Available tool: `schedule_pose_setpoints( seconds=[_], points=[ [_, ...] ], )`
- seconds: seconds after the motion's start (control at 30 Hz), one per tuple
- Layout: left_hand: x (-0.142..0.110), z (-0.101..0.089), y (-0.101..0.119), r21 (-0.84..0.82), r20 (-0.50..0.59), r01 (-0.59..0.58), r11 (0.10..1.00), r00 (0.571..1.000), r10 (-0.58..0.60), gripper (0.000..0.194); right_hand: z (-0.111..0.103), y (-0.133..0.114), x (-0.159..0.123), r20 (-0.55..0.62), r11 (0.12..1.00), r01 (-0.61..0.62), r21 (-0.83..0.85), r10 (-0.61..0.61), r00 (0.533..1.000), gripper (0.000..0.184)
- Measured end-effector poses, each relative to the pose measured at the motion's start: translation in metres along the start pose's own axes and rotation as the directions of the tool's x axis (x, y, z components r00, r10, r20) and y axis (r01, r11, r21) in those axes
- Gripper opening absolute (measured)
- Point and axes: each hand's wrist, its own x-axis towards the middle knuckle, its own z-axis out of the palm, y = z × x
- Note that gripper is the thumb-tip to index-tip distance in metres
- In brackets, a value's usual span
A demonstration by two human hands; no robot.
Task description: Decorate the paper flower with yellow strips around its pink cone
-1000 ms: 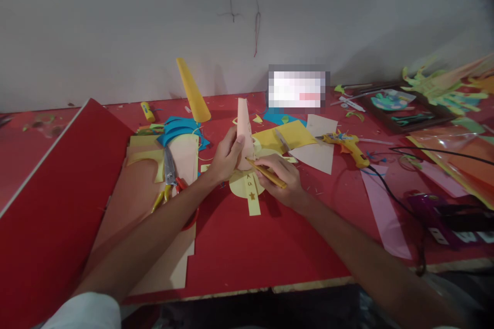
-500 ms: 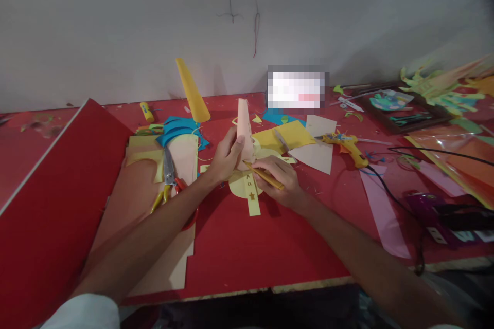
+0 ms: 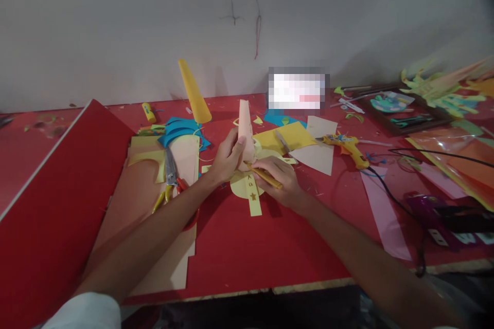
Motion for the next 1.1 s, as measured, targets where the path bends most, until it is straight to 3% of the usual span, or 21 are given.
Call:
schedule_pose_setpoints(
  seconds=[1.1],
  points=[
    [-0.0007,0.0003,0.0011,-0.011,-0.014,0.014,1.0,1.0,-0.015,0.04,0.0012,0.0018,-0.0037,-0.134,0.996,-0.077,-0.051,0.069,0.989,0.015]
  ],
)
